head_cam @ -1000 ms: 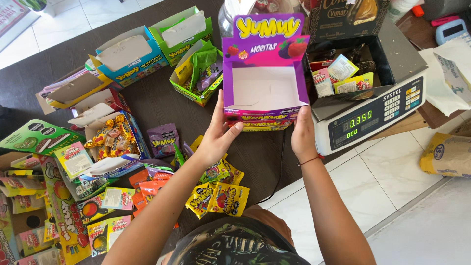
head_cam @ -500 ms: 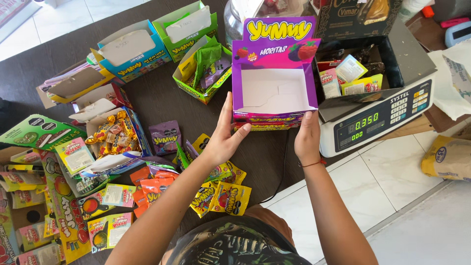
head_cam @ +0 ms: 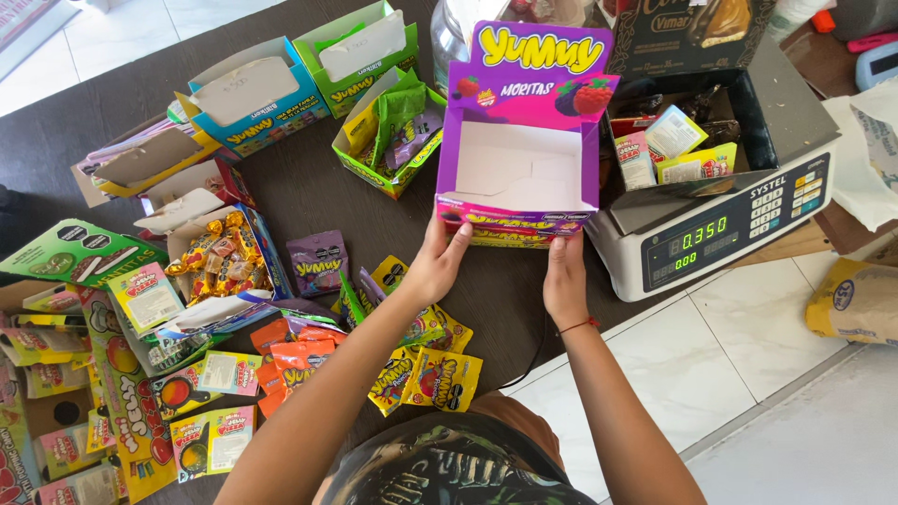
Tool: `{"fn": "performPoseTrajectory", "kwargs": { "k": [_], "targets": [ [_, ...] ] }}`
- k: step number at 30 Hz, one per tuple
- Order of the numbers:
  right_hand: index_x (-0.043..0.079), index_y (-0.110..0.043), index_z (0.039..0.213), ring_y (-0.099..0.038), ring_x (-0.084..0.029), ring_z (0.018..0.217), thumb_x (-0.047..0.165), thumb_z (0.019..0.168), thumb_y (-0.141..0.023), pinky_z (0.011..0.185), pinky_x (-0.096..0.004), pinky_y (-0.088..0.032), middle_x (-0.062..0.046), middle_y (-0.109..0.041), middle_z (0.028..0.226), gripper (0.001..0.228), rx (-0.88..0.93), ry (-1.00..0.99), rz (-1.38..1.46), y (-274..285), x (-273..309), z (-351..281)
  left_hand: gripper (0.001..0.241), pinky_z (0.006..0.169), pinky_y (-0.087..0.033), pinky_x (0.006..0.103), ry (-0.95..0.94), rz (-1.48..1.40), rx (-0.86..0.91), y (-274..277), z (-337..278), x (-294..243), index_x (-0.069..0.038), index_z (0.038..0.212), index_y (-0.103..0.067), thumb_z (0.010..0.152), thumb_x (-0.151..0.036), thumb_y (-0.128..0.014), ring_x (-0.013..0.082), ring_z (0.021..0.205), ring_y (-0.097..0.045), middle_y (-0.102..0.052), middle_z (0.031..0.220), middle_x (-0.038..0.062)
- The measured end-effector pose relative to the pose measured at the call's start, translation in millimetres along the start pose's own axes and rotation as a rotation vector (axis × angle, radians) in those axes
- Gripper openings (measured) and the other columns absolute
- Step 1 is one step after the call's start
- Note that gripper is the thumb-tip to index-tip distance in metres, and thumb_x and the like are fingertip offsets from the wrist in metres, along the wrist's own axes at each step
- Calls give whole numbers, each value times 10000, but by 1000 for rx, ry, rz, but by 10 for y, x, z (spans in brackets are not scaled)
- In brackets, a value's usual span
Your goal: The person sorts various snack and candy packets by hand into cardboard display boxes on a store counter. They pick up individual packets from the counter, group them by brand, and place them into the correct open boxes, moving boxes around the workspace near a digital scale.
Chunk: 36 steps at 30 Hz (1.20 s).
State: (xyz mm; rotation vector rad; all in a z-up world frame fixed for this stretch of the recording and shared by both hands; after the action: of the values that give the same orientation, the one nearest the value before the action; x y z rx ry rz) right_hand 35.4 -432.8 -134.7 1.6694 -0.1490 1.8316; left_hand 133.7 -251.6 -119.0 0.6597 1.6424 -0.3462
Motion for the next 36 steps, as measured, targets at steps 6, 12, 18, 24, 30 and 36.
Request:
{"fn": "performPoseTrajectory", "kwargs": {
  "k": [6,12,18,24,30,36],
  "targets": [
    [-50,-203,1594,-285,-446,1494,369,1158,-323,1220,-516,-306,-349,-237,1612,617,-114,-194,64,-31,43,-257,939,1240,-241,559,-42,97,-25,214,53,230,0,1630,-14,1017,-411,-595,479,1517,-234,-212,1627,334],
    [68,-565,1337,-595,-215,1154,184,1035,-581,935,-370,-545,-119,-635,1232,324,65,-368,225,-669,-178,-850,427,1029,-494,491,-342,563,-342,1370,173,192,-31,1298,-637,893,-152,-696,400,1182,-614,-641,1186,182],
    [70,-495,1489,-484,-342,1399,241,987,-630,1132,-496,-431,-186,-535,1464,547,642,-220,35,-1761,981,-526,283,946,-539,433,-283,1427,-512,1711,733,642,-260,1107,-751,874,-255,-591,236,1288,-529,-618,1236,-53],
    [10,-263,1591,-396,-442,1436,273,1021,-599,1150,-566,-413,-305,-317,1580,712,543,-315,-13,-1995,652,-158,306,1116,-372,615,-452,1450,-531,1488,252,212,-156,1231,-687,936,-161,-607,304,1278,-550,-638,1231,83],
    [-52,-175,1601,-393,-528,1411,171,1000,-613,1145,-597,-398,-390,-245,1571,777,524,-287,55,-2102,672,-106,209,875,-488,429,-541,1475,-667,1548,462,318,-203,1115,-680,924,-182,-600,265,1173,-568,-612,1153,28],
    [-48,-141,1610,-366,-501,1439,181,992,-624,1162,-567,-388,-378,-210,1589,817,533,-303,69,-2141,603,-68,122,564,-479,365,-581,1402,-445,1052,230,365,-262,748,-693,786,-159,-639,183,637,-657,-623,682,-49]
  ]
}}
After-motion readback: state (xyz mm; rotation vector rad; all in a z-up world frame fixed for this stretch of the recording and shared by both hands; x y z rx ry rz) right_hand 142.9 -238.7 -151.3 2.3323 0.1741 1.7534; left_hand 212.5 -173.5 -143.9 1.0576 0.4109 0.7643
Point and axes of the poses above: each hand's wrist, its own z-axis towards the middle knuckle, its own y-axis out of the back of the hand, x = y × z, the point moved 10 cm from there along z, towards the middle knuckle
